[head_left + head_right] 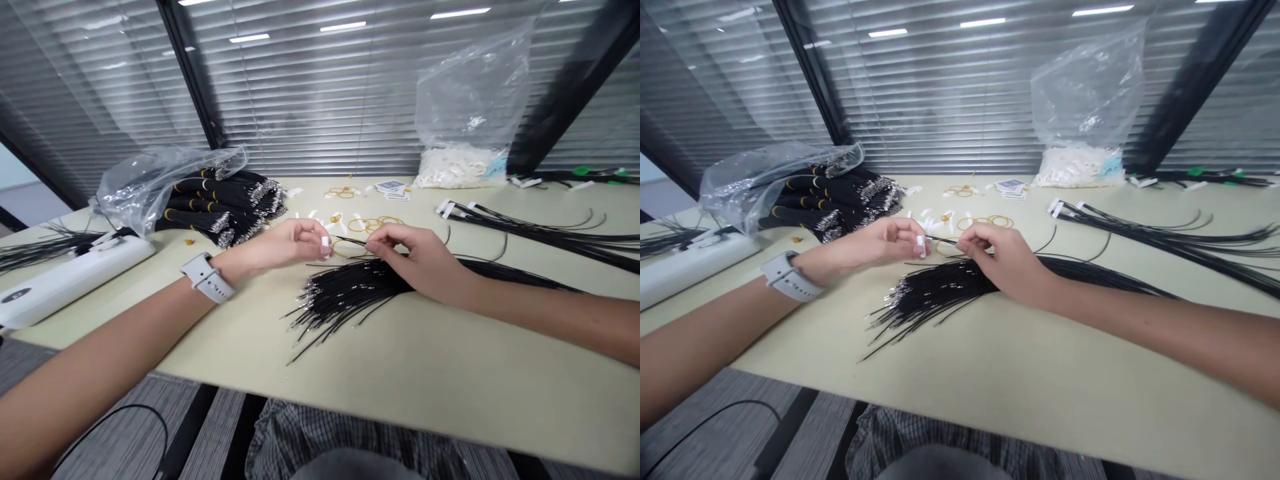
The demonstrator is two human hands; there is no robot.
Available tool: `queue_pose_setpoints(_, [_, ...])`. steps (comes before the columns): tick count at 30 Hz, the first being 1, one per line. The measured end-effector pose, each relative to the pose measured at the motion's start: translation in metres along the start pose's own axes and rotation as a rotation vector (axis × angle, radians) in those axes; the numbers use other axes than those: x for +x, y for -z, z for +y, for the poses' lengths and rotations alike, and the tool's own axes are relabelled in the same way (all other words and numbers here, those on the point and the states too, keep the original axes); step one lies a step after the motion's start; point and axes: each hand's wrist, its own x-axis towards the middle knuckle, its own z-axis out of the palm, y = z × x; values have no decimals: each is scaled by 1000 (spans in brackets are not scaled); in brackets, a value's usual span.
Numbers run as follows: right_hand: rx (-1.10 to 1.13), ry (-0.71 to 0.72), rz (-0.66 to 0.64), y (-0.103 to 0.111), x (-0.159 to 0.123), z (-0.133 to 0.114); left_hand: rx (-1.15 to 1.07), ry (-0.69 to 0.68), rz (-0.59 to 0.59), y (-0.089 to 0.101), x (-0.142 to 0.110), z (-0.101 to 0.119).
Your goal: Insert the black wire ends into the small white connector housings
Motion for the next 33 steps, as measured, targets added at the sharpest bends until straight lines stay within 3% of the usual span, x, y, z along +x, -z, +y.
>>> queue_pose_setpoints(7, [-170, 34, -169, 1, 6, -5, 19, 5, 22, -3, 1, -4])
queue_pose_setpoints(13, [-80, -80, 43, -9, 0, -20, 15, -74, 117, -5, 6, -18])
queue_pose_setpoints(19, [68, -216, 71, -11, -9, -15, -51, -51, 112, -13, 7, -14])
queue_pose_setpoints(27, [55, -180, 140, -9, -9, -17, -76, -25, 63, -19, -6, 4])
queue_pose_setpoints(33, [7, -135, 164, -7, -9, -20, -82, 6, 56, -18, -5, 5])
